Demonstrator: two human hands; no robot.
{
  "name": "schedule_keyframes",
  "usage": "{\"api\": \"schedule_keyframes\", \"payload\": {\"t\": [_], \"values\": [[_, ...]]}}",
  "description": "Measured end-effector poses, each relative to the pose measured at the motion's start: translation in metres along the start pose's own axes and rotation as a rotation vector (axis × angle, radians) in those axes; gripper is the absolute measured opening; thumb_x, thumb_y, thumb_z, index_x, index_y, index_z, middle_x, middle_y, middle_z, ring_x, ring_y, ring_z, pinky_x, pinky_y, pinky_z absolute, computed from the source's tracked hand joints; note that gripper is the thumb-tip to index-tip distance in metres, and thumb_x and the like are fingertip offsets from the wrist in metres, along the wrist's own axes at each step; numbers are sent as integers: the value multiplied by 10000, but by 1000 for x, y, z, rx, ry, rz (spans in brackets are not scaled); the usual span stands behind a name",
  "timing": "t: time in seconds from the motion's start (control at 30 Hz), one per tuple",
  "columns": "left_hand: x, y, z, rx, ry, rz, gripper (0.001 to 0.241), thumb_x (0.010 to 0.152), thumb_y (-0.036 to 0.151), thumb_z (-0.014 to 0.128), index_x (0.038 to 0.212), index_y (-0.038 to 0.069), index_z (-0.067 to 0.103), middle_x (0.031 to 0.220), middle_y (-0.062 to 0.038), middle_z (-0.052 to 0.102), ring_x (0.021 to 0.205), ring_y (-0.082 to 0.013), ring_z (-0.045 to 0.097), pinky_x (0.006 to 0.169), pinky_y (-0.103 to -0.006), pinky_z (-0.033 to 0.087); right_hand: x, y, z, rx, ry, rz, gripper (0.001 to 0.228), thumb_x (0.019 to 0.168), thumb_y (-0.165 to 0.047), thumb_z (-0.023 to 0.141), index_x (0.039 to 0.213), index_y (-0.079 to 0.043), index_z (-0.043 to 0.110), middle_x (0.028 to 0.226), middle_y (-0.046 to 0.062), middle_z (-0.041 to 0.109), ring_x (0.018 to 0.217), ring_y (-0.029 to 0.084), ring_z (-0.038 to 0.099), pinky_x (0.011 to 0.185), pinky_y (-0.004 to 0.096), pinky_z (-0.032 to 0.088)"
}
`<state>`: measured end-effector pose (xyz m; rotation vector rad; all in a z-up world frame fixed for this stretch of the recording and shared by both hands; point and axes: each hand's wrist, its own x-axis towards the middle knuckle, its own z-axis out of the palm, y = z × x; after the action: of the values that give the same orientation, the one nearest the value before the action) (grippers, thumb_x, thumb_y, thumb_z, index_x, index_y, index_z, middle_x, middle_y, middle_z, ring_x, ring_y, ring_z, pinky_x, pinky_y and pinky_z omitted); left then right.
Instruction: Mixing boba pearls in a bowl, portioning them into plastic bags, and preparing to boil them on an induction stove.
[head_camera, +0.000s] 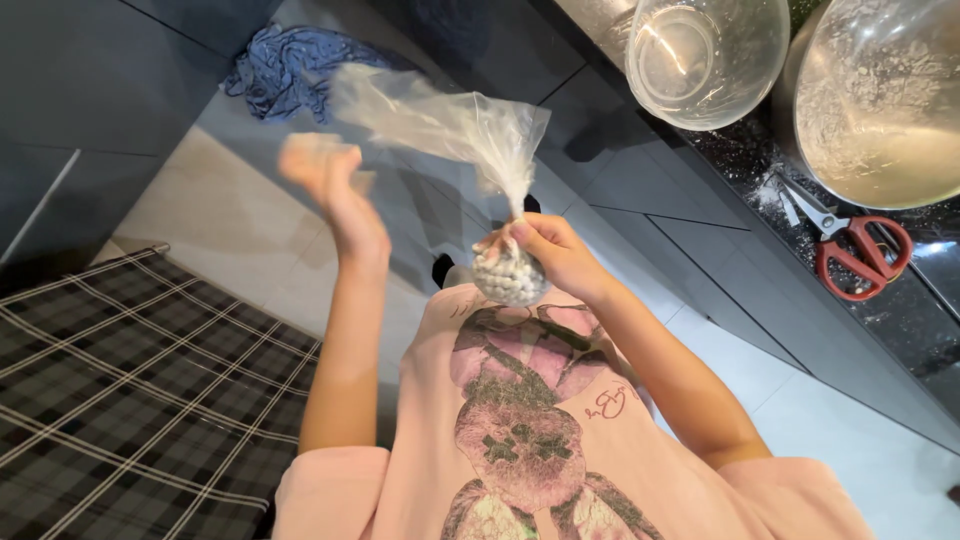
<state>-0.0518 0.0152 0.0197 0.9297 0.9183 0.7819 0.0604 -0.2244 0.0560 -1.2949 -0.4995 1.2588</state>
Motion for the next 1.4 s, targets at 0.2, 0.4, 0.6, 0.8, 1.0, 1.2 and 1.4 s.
{"api": "schedule_keyframes", "payload": {"t": [0.2, 0.4, 0.6, 0.8, 1.0, 1.2, 1.4], "values": [[-50, 23, -2, 1101, -754, 1317, 471, 1053, 231, 755, 1475, 238, 546, 1534, -9, 541, 1485, -235, 425, 1259, -536, 175, -11, 1, -12, 48, -4, 49, 395, 1122, -344, 472, 971, -24, 648, 991, 87, 752, 1177, 214, 690, 1011, 364, 541], [-54, 36, 53, 961, -1012, 1231, 197, 1022, 171, 638, 1212, 202, 683, 1473, 48, 639, 1465, -138, 454, 1203, -598, 109, -23, -21, -6, 44, -141, 163, 418, 1095, -318, 491, 1069, 34, 714, 1039, 61, 756, 981, 138, 685, 924, 313, 550], [-48, 23, 48, 887, -1263, 471, 102, 962, 146, 657, 1041, 110, 712, 888, -12, 691, 987, -187, 665, 1205, -489, 334, -31, -44, -18, -384, 22, 185, 282, 1048, -208, 529, 1100, -26, 739, 979, 57, 768, 903, 148, 654, 844, 328, 544], [-61, 3, 43, 118, -1098, -892, 206, 975, 220, 624, 1054, 61, 728, 817, 25, 659, 674, -55, 557, 565, -236, 437, -29, -56, -8, -931, 54, -265, 229, 881, -20, 596, 1088, -26, 692, 1065, 115, 726, 1067, 337, 661, 1031, 458, 470], [-86, 5, 69, -160, -726, -885, 326, 1018, 307, 596, 1053, -1, 696, 889, -37, 716, 769, -78, 664, 687, -219, 517, -28, -32, 11, -1070, 333, -393, 270, 852, 53, 614, 1108, -8, 674, 1162, 111, 693, 1203, 299, 637, 1165, 511, 355], [-94, 6, 76, -122, -731, -597, 279, 1055, 276, 580, 1104, 23, 685, 880, 19, 666, 752, -24, 586, 647, -205, 473, -31, -22, 39, -995, 609, -423, 189, 974, -5, 597, 1159, -4, 632, 1270, 176, 617, 1272, 385, 554, 1139, 443, 356], [-91, -2, 74, -126, -735, -566, 282, 1076, 328, 543, 1062, 59, 626, 715, 66, 502, 574, -10, 412, 481, -213, 314, -60, 2, 37, -260, 635, -293, 278, 1126, -235, 565, 1290, -17, 615, 1201, 109, 647, 1182, 186, 609, 1095, 334, 468]]}}
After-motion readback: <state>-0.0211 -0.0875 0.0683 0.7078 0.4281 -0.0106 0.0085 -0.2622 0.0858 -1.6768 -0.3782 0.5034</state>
